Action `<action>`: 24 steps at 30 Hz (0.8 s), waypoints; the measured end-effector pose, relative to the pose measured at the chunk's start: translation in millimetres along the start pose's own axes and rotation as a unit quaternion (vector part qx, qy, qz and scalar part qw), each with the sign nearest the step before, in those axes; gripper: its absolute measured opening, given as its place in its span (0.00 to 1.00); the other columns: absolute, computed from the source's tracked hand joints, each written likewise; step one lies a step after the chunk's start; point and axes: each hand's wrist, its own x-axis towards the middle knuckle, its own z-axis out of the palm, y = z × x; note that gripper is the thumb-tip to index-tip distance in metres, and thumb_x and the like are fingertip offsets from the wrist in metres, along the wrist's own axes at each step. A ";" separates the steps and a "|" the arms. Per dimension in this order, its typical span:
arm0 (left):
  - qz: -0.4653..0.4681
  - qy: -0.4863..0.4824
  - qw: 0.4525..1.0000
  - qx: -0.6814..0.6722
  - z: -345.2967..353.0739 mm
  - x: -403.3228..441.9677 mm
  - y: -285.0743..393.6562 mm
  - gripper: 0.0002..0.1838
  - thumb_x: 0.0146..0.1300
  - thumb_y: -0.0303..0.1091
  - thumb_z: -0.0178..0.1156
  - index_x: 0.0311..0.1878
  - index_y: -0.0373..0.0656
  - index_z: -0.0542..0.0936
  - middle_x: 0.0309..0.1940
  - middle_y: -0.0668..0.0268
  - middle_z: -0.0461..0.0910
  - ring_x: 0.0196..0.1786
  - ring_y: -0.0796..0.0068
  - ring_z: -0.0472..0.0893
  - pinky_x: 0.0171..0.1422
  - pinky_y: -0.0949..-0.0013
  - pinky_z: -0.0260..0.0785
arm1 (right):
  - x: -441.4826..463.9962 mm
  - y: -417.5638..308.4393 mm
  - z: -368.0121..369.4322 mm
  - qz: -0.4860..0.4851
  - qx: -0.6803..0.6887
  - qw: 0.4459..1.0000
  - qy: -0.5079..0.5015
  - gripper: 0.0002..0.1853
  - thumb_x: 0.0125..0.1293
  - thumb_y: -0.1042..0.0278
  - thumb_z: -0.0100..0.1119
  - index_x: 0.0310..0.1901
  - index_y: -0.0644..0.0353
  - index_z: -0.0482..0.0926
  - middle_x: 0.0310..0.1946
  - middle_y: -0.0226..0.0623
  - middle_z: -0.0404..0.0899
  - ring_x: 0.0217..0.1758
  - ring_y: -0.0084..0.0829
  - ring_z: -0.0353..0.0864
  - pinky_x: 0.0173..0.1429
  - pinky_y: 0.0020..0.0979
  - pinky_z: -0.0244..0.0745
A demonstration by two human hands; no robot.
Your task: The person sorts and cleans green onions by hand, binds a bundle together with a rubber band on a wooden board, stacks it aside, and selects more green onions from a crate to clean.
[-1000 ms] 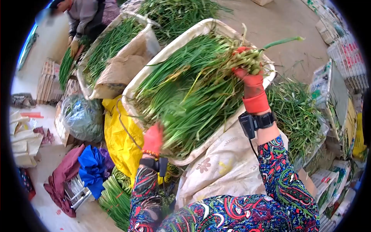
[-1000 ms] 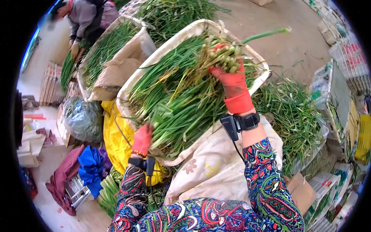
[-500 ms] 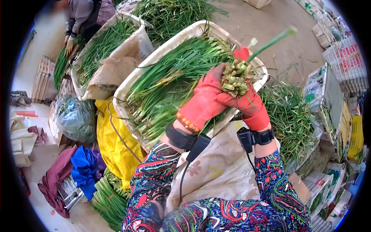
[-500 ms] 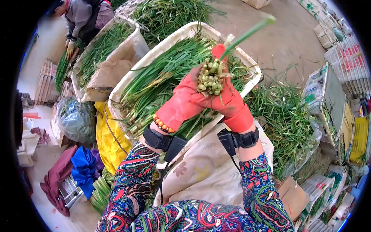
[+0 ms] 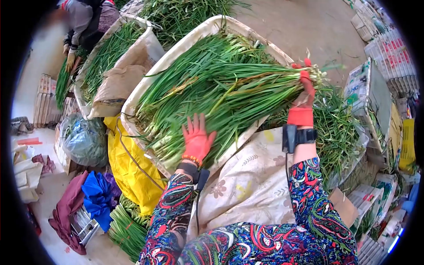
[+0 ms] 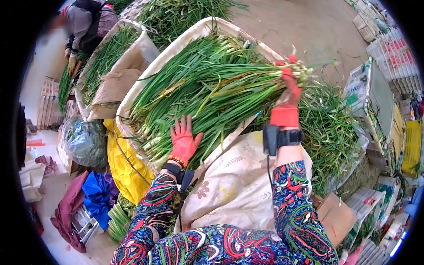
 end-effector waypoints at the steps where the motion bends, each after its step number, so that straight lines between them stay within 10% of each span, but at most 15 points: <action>1: -0.009 0.013 1.000 0.017 9.7 -0.6 -1.4 0.44 0.52 0.54 0.54 0.67 0.44 0.49 0.66 0.56 0.51 0.68 0.51 0.48 0.67 0.44 0.38 | 0.0 -5.2 -14.3 0.037 0.047 0.996 0.063 0.31 0.49 0.72 0.59 0.58 0.61 0.64 0.41 0.41 0.76 0.44 0.34 0.75 0.52 0.35 0.69; 9: -0.026 -0.026 0.997 0.071 23.6 8.1 -5.6 0.43 0.54 0.55 0.51 0.67 0.44 0.48 0.65 0.57 0.52 0.68 0.53 0.49 0.67 0.44 0.38 | -1.4 -140.8 -220.6 -0.105 -0.141 0.932 0.316 0.18 0.52 0.57 0.56 0.43 0.56 0.75 0.40 0.38 0.76 0.43 0.37 0.75 0.50 0.38 0.69; 16: -0.024 -0.068 0.996 0.051 27.0 15.9 -17.0 0.44 0.52 0.57 0.52 0.67 0.45 0.48 0.66 0.56 0.51 0.68 0.50 0.49 0.66 0.42 0.39 | -37.6 -381.3 -169.9 -0.178 -0.163 0.921 0.305 0.22 0.53 0.55 0.56 0.46 0.61 0.74 0.43 0.42 0.77 0.45 0.42 0.75 0.51 0.41 0.69; 20: 0.015 -0.319 0.948 0.005 -33.4 74.4 -35.1 0.42 0.50 0.62 0.53 0.63 0.43 0.59 0.62 0.54 0.59 0.66 0.51 0.54 0.68 0.53 0.46 | -63.4 -451.3 -99.8 -0.298 -0.161 0.929 0.148 0.22 0.56 0.63 0.56 0.53 0.57 0.71 0.48 0.42 0.74 0.50 0.42 0.73 0.54 0.43 0.68; 24: 0.127 0.053 0.961 -0.239 -166.8 121.8 10.0 0.32 0.56 0.51 0.55 0.59 0.39 0.66 0.58 0.49 0.65 0.60 0.55 0.65 0.64 0.63 0.56 | -84.2 -450.3 -14.5 -0.400 -0.207 0.885 0.119 0.29 0.58 0.60 0.49 0.60 0.61 0.61 0.55 0.51 0.66 0.58 0.46 0.66 0.62 0.45 0.58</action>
